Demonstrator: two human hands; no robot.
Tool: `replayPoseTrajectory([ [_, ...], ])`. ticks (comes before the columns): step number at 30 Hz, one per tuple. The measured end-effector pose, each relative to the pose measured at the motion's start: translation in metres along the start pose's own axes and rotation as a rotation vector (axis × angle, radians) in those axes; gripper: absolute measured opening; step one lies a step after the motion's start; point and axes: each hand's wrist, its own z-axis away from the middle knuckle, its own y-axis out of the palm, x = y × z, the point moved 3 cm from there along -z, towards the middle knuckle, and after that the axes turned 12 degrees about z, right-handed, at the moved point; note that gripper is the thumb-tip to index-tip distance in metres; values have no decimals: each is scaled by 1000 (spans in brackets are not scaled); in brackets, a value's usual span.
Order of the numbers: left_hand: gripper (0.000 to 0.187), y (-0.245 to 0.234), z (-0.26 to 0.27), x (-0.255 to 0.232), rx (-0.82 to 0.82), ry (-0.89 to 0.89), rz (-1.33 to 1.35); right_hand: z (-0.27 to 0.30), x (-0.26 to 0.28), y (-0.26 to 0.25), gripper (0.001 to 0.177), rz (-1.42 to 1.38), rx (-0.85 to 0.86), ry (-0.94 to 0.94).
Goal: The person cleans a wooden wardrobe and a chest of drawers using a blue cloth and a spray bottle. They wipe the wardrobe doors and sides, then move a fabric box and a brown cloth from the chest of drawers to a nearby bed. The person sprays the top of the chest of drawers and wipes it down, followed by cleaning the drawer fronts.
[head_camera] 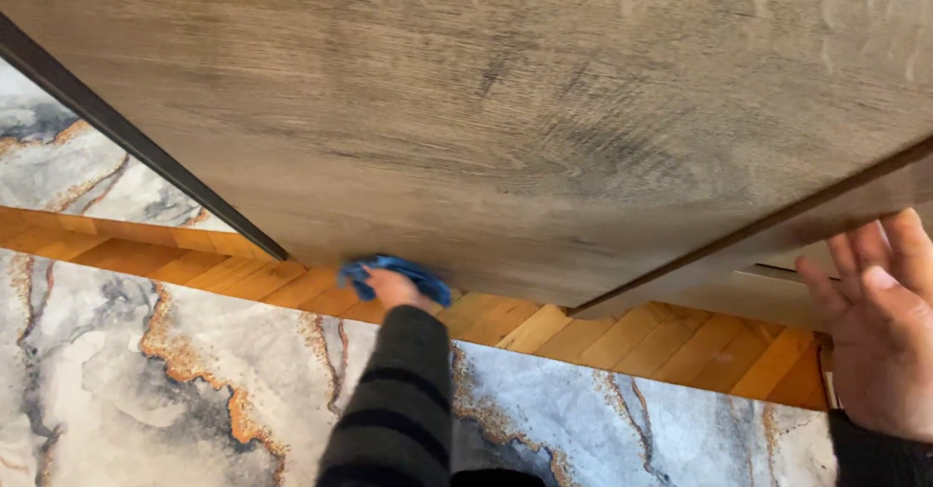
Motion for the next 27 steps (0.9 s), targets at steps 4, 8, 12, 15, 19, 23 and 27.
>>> replayPoseTrajectory([
  [4, 68, -12, 47, 87, 158, -279, 46, 9, 41, 25, 76, 88, 48, -75],
  [8, 52, -22, 87, 170, 144, -403, -24, 9, 18, 4, 65, -117, -15, -23],
  [12, 54, -42, 86, 244, 143, -360, -371, 5, 28, 3, 70, -113, -7, -1],
  [15, 48, -41, 123, 265, 251, -367, -474, 2, 19, -3, 69, -196, -21, 25],
  [19, 39, -13, 221, 222, 281, -666, -110, 0, 22, -3, 71, -218, 3, 21],
  [23, 29, -9, 243, 210, 253, -678, -161, -6, 15, -7, 72, -217, 37, -24],
  [27, 31, -11, 250, 205, 328, -692, -144, -7, 25, -5, 74, -210, 34, 2],
])
